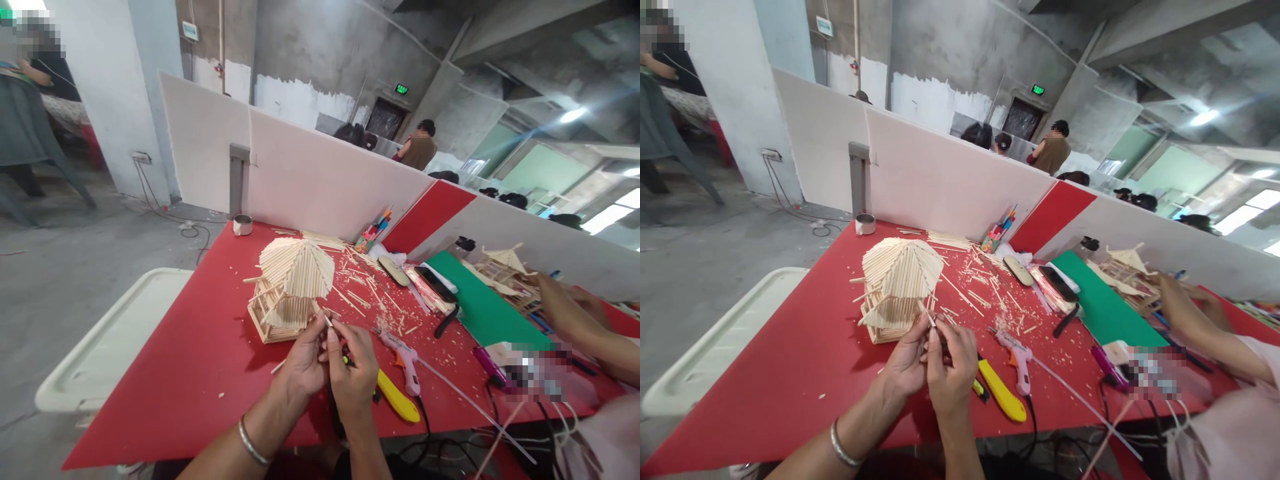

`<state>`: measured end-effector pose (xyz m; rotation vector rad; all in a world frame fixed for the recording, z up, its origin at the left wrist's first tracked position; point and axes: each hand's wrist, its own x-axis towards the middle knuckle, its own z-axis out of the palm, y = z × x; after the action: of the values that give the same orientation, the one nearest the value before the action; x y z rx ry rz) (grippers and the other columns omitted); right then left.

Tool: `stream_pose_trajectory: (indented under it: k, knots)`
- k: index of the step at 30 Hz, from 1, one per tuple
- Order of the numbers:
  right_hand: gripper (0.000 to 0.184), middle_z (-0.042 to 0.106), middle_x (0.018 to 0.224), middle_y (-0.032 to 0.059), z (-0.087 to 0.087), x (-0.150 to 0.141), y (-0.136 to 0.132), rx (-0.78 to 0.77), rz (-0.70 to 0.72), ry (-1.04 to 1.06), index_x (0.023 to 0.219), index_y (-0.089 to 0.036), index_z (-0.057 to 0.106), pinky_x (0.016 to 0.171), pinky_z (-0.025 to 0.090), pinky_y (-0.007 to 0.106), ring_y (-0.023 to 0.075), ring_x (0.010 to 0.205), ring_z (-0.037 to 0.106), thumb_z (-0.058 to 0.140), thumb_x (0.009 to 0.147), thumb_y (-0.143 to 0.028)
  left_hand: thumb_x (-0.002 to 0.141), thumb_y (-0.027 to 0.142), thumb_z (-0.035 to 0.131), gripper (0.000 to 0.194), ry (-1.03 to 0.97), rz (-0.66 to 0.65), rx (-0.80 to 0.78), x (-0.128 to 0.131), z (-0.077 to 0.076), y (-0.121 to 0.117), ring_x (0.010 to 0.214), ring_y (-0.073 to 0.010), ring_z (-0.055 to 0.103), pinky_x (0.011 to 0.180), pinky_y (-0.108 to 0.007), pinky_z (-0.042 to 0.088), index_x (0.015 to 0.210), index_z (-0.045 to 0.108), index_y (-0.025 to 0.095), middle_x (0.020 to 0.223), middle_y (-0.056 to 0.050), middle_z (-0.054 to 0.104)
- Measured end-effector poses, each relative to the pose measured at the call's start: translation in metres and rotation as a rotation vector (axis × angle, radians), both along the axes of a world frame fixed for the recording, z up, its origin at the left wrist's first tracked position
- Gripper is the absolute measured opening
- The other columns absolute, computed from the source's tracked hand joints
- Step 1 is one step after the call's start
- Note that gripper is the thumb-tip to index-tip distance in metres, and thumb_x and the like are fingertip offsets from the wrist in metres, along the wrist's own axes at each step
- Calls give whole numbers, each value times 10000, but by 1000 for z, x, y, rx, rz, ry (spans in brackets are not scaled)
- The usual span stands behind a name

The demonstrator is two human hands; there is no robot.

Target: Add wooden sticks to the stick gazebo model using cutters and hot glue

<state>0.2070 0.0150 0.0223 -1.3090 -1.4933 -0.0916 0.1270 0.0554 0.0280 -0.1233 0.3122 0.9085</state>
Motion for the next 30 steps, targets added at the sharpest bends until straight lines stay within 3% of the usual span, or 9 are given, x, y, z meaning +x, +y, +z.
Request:
stream_pose_trajectory:
  k: [30]
  knots:
    - [215,662,872,69,0,-1,1,-29,-64,-25,970,-182,671,728,456,299,169,802,592,545,883,-333,682,163,756,177,-83,22,3,5,-4,-4,349,-6,393,280,-82,233,629,599,103,471,44,514]
